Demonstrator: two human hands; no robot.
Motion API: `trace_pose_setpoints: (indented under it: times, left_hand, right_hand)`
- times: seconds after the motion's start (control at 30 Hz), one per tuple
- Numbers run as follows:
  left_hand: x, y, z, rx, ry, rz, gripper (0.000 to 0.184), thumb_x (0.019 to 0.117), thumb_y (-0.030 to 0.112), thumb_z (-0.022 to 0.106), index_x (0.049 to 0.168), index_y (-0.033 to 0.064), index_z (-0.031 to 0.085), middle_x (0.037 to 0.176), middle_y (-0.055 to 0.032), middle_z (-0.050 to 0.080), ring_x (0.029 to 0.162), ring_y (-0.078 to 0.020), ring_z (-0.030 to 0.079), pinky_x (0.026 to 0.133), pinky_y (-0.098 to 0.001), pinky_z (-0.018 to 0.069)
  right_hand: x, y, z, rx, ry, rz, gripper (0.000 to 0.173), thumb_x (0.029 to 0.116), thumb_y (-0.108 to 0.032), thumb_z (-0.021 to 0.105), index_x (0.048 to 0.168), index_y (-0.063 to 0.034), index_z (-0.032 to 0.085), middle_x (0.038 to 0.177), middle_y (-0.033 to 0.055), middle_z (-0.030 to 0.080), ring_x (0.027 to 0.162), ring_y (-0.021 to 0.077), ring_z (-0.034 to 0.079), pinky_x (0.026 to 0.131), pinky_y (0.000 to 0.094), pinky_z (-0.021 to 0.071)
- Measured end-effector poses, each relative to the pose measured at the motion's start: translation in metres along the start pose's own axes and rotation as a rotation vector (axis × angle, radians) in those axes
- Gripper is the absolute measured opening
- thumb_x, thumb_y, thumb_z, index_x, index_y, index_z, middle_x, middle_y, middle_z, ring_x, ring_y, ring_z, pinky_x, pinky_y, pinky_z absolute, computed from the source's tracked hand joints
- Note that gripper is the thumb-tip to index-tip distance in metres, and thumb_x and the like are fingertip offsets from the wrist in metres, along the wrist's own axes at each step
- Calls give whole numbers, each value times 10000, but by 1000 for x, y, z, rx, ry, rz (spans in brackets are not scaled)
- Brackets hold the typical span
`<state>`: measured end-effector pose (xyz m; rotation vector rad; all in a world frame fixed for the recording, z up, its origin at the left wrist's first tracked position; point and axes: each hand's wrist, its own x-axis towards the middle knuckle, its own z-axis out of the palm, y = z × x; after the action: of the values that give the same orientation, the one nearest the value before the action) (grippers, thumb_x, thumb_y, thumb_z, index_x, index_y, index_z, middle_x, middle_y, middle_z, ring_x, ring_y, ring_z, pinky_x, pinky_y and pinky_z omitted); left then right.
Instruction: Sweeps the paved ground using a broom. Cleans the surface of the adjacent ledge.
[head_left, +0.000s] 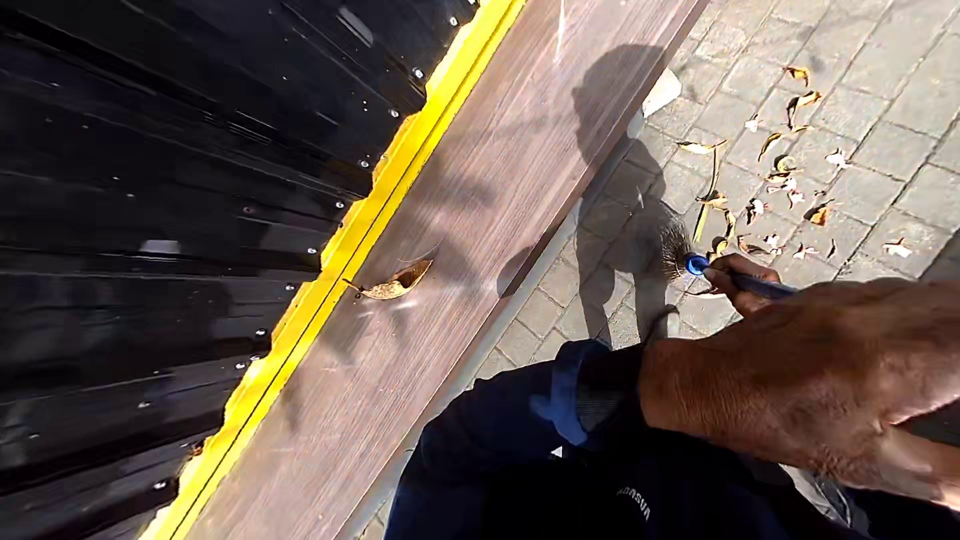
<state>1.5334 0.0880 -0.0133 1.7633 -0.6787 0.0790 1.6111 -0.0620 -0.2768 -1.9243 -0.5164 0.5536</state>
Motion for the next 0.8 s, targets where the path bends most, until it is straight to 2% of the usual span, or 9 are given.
trace_pose_setpoints:
  times: [0.17, 0.23, 0.33, 0.43, 0.53, 0.6, 0.67, 0.73, 0.8]
  left_hand:
    - [-107, -49, -100, 812, 363, -547, 488, 1062, 271, 568, 1496, 55, 519, 1474, -139, 568, 1388, -233, 526, 1162, -406, 434]
    - [-189, -74, -146, 1118, 483, -879, 525, 1045, 248, 551, 1526, 59, 467, 1515, -214, 502, 1411, -361, 485, 1155, -533, 409]
    - [-271, -82, -197, 1166, 522, -1387, 622, 987, 181, 601, 1547, -6, 407, 1530, -393, 372, 1378, -609, 394, 1054, -750, 370]
    - [-306, -79, -206, 1102, 466, -1691, 541, 937, 105, 645, 1443, -35, 512, 1482, -386, 422, 1329, -590, 452, 1011, -711, 431]
    - [-314, -78, -203, 1166, 497, -1601, 378, 956, 50, 603, 1316, -65, 595, 1328, -367, 550, 1199, -556, 571, 940, -688, 484]
    - [-293, -78, -200, 1243, 505, -1401, 371, 973, 53, 568, 1326, -49, 620, 1248, -346, 600, 1084, -534, 637, 857, -671, 525]
    - [-253, -77, -194, 1280, 501, -1124, 279, 970, 34, 560, 1211, -63, 661, 1184, -294, 631, 1024, -475, 667, 811, -611, 560]
    - [-196, -79, -187, 1246, 500, -810, 191, 941, 6, 578, 1095, -41, 681, 1183, -236, 625, 1014, -390, 669, 797, -511, 585]
    - [-130, -87, -183, 1125, 476, -544, 245, 944, 4, 589, 1163, -5, 697, 1350, -227, 580, 1090, -327, 675, 846, -426, 602]
  right_hand:
    - [-3, 13, -29, -29, 35, -48, 286, 1007, -250, 608, 1056, 19, 691, 913, 99, 701, 800, 113, 661, 785, 336, 567]
    - [-6, 20, -31, -43, 12, -64, 262, 1001, -251, 620, 1046, -5, 697, 899, 87, 703, 793, 112, 663, 767, 335, 568]
    - [-6, 24, -31, -38, 21, -46, 251, 999, -263, 625, 1038, -26, 697, 886, 77, 702, 788, 120, 664, 749, 346, 567]
    - [-6, 17, -26, -43, 76, -8, 263, 981, -236, 624, 1056, 6, 692, 900, 95, 699, 786, 132, 661, 758, 354, 569]
    - [-1, 11, -25, -19, 129, 11, 262, 971, -213, 614, 1052, 29, 676, 887, 88, 686, 767, 106, 644, 749, 310, 557]
    - [5, 12, -24, -11, 150, 12, 256, 965, -222, 616, 1032, 18, 673, 870, 63, 683, 758, 73, 643, 739, 271, 554]
    - [10, 10, -22, 2, 135, 5, 253, 968, -219, 616, 1030, 20, 672, 865, 58, 676, 765, 69, 634, 752, 269, 549]
    - [17, 4, -15, 4, 109, 9, 241, 963, -208, 618, 1028, 17, 676, 871, 52, 679, 776, 66, 640, 767, 270, 555]
    - [23, -5, -6, -16, 98, 25, 227, 953, -198, 620, 1023, 10, 678, 855, 45, 678, 758, 66, 638, 751, 272, 553]
